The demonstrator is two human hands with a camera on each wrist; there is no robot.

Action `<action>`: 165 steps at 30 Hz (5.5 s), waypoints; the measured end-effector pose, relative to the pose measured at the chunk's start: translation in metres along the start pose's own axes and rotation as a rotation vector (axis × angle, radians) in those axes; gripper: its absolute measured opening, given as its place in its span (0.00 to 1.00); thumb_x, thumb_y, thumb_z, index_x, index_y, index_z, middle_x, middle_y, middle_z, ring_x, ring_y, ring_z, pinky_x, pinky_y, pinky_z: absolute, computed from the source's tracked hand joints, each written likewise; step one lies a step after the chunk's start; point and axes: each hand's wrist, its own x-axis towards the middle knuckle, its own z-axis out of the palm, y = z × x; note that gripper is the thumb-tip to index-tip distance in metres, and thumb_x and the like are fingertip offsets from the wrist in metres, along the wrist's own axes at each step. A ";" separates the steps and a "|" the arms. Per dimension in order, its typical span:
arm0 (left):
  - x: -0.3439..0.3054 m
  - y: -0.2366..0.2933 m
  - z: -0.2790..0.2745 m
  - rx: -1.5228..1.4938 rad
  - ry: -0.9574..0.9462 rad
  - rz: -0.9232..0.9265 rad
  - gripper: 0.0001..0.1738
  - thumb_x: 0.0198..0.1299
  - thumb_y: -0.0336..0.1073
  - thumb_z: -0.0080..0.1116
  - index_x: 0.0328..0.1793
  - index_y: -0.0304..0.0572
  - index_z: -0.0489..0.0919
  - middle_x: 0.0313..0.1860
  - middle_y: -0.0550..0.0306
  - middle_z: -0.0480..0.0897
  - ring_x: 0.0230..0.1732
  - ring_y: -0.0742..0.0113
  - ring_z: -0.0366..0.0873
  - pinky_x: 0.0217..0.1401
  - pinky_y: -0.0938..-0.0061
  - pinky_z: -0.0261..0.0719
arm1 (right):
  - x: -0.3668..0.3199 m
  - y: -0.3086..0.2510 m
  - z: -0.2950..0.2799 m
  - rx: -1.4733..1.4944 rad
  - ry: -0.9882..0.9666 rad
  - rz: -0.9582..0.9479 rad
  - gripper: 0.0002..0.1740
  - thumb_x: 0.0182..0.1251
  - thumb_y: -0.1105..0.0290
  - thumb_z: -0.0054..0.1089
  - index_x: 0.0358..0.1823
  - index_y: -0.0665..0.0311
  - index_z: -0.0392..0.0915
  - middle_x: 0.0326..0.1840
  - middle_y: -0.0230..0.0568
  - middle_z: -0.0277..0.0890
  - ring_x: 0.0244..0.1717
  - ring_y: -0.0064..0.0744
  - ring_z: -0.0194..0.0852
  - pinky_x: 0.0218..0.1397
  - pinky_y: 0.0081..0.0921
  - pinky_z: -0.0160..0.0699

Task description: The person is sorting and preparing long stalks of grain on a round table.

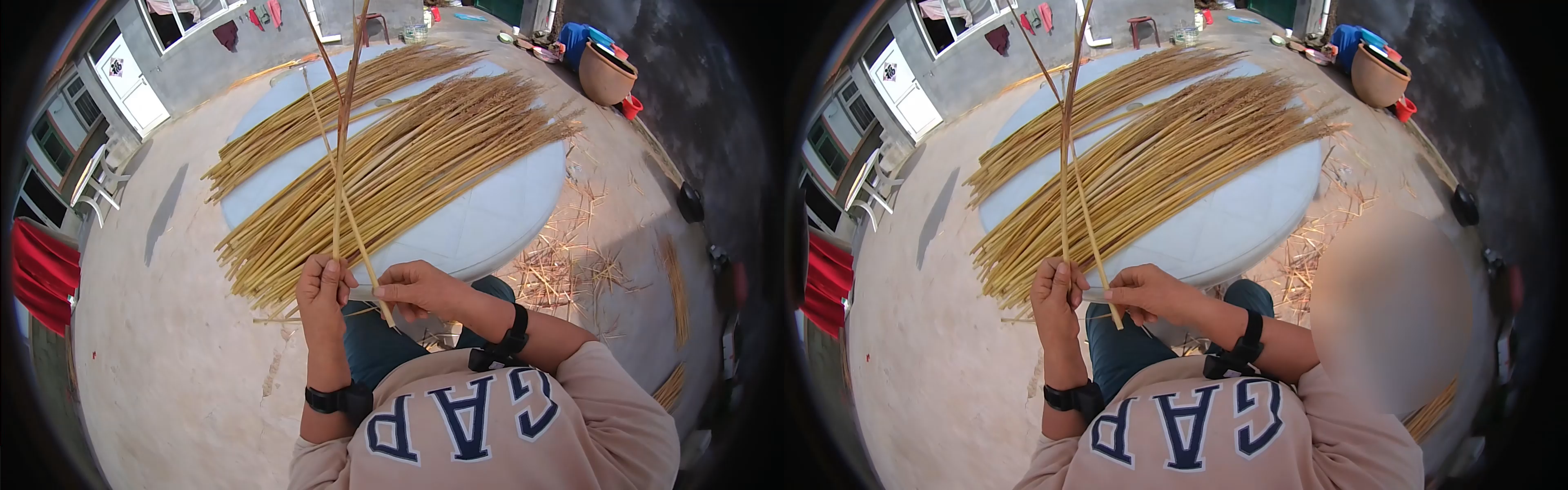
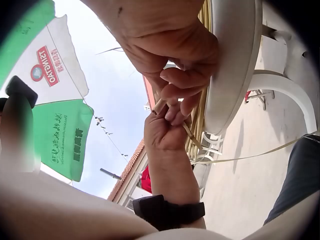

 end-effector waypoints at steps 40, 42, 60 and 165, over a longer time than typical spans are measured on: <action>-0.001 -0.004 0.022 -0.175 -0.166 -0.211 0.14 0.55 0.29 0.59 0.48 0.33 0.78 0.24 0.57 0.79 0.12 0.84 0.56 0.13 0.89 0.52 | -0.015 0.007 -0.004 -0.174 -0.046 -0.126 0.09 0.67 0.69 0.48 0.43 0.67 0.73 0.31 0.34 0.78 0.22 0.16 0.74 0.21 0.12 0.70; -0.001 0.006 0.014 -0.020 -0.138 -0.202 0.13 0.54 0.30 0.60 0.47 0.34 0.79 0.26 0.57 0.79 0.16 0.82 0.63 0.18 0.88 0.60 | -0.016 0.005 -0.007 -0.207 0.021 -0.146 0.10 0.67 0.68 0.48 0.43 0.67 0.73 0.29 0.34 0.78 0.22 0.16 0.74 0.21 0.12 0.70; 0.115 0.048 -0.098 1.299 -0.004 0.237 0.10 0.50 0.29 0.59 0.40 0.35 0.80 0.28 0.50 0.80 0.28 0.65 0.75 0.36 0.74 0.72 | -0.012 0.005 -0.046 -0.195 0.294 -0.252 0.08 0.66 0.72 0.48 0.38 0.69 0.74 0.24 0.34 0.75 0.19 0.16 0.70 0.18 0.14 0.69; 0.017 -0.034 0.065 0.135 -0.494 -0.280 0.12 0.66 0.38 0.45 0.34 0.39 0.74 0.17 0.59 0.74 0.11 0.85 0.55 0.13 0.90 0.50 | -0.093 -0.005 -0.151 0.906 0.970 -0.857 0.15 0.67 0.63 0.49 0.41 0.70 0.72 0.26 0.37 0.74 0.20 0.20 0.70 0.22 0.14 0.72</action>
